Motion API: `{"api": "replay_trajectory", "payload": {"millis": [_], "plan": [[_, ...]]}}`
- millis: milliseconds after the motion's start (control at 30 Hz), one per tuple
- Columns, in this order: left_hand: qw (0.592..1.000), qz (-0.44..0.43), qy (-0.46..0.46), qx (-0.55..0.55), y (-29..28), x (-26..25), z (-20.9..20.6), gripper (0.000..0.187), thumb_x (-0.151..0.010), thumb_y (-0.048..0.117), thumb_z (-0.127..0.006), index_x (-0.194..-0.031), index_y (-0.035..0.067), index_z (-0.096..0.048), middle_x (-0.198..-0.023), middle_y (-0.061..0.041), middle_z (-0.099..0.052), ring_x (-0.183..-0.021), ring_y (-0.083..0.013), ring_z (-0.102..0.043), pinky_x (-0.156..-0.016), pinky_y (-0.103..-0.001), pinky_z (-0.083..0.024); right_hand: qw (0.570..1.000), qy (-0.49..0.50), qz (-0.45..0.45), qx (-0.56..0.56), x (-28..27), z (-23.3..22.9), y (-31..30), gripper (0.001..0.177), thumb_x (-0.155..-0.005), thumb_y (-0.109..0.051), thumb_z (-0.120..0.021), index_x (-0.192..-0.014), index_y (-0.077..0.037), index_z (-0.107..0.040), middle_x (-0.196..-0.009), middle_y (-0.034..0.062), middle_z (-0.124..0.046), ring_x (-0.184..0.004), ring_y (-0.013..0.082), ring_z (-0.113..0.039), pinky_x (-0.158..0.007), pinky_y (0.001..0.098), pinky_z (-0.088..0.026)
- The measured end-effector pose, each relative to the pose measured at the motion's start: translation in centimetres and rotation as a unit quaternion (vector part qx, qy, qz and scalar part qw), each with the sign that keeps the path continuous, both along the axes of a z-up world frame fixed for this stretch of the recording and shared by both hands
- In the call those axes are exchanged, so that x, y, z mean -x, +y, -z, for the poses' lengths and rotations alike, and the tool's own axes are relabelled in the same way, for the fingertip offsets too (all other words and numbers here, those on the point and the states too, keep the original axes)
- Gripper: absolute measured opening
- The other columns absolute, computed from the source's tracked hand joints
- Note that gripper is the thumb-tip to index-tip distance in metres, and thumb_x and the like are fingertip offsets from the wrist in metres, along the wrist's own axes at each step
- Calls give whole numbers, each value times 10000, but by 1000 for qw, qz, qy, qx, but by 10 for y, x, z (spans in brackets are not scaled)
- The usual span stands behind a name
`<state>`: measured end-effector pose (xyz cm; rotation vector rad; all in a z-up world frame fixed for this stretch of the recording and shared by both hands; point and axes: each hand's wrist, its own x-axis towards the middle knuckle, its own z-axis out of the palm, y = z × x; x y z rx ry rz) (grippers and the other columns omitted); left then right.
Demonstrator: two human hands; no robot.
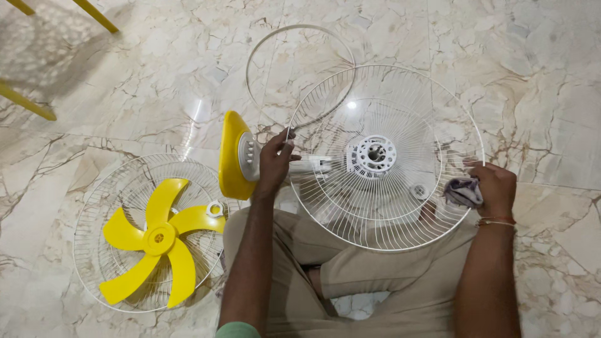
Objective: The person assembles a table fan by first cleaning the motor shaft with a cloth, then attaching the white motor housing. They proceed to wipe the metal fan cage with the cloth and finally secure the cage to the motor assembly using a central nut.
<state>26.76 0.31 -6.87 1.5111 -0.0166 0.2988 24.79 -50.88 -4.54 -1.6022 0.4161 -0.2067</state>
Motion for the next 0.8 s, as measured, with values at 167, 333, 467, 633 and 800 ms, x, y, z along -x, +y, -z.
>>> {"api": "replay_trajectory", "payload": {"millis": [167,333,467,633,800], "plan": [[995,-18,17,-97,10,-13,34,409,-991,101,-631,-1392,21,-648,-1188,-71,-732,-1057,-150,-644,-975,-296,-505,987,63,-8,146,-7,14,3,219,-860,-55,-712,-1053,0,-798,-861,47,-716,-718,110,-592,-638,272,-472],[999,3,33,36,18,-15,54,357,-1069,173,-581,-1383,22,-657,-1304,-93,-716,-1233,-175,-631,-1078,-308,-481,968,95,-40,227,-7,8,8,258,-848,-96,-716,-1083,-69,-818,-886,42,-752,-766,94,-631,-697,251,-502],[985,45,-31,-166,38,10,32,691,-770,-11,-409,-1428,54,-609,-1435,-137,-640,-1395,-258,-572,-1185,-382,-459,966,85,-37,240,-2,-7,13,278,-852,-104,-730,-1118,-97,-813,-911,45,-751,-765,92,-617,-693,251,-494],[847,115,83,-512,18,29,-10,760,-766,272,-815,-1431,83,-497,-1463,-164,-503,-1427,-377,-377,-1150,-593,-231,974,81,-38,210,0,-15,20,287,-853,-79,-730,-1129,-100,-807,-904,20,-745,-757,76,-611,-673,237,-490],[788,32,91,-608,10,25,3,628,-807,190,-774,-1385,125,-539,-1401,-69,-578,-1438,-251,-419,-1139,-672,-193,974,91,-49,199,1,-15,19,282,-878,-68,-729,-1150,-91,-803,-853,11,-718,-690,76,-552,-605,240,-441]]}}
